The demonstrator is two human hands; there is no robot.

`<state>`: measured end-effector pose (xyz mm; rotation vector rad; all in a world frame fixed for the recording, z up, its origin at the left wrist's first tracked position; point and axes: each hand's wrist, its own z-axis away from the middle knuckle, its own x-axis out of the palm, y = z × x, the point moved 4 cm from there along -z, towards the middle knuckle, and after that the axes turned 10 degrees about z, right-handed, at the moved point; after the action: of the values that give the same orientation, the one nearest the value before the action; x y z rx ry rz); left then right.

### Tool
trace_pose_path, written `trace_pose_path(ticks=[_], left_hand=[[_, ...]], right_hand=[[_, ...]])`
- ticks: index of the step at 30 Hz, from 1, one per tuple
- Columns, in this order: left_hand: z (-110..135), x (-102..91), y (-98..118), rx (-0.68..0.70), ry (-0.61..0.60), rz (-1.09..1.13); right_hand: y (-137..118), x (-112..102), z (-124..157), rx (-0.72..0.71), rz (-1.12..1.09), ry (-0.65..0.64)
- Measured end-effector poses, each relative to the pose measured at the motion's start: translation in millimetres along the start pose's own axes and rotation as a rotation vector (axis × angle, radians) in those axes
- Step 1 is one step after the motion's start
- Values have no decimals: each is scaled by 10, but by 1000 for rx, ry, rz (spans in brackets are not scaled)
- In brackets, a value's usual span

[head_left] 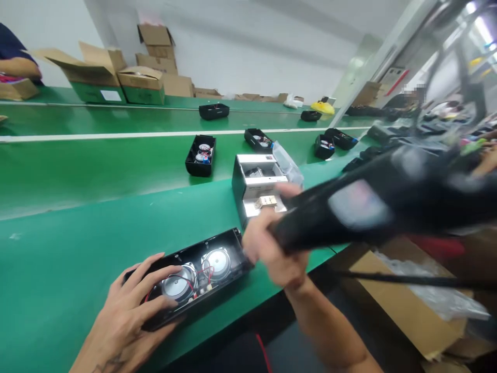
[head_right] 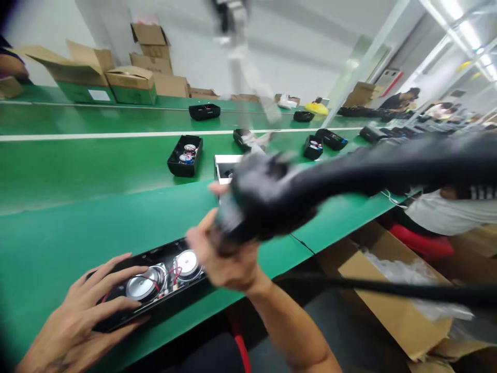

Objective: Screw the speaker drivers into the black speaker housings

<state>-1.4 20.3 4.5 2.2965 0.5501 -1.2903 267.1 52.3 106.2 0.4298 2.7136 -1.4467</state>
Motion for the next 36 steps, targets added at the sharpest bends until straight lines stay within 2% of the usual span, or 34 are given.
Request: trace_pose_path(ticks=[3, 5, 7, 10, 14, 23, 28, 31, 36], left_hand=[[-2, -5, 2, 4, -3, -19], [-7, -6, 18, 13, -8, -23], [-12, -7, 25, 11, -15, -30], [-11, -15, 27, 2, -13, -38], [-7, -19, 37, 7, -10, -14], [-23, 1, 25, -8, 36, 27], [-92, 5, 155, -66, 58, 44], [-151, 5, 245, -169, 94, 118], [-181, 13, 291, -250, 127, 197]], right_hand=[[32, -387, -361, -98, 42, 339], [157, -544, -559, -115, 130, 425], [316, -603, -684, -125, 163, 424], [501, -587, -722, -144, 129, 409], [548, -527, -682, -151, 106, 373], [289, -589, -636, -122, -92, 370], [26, -421, -495, -62, -264, 319], [-113, -289, -413, -17, -352, 283], [-247, -163, -368, 19, -401, 250]])
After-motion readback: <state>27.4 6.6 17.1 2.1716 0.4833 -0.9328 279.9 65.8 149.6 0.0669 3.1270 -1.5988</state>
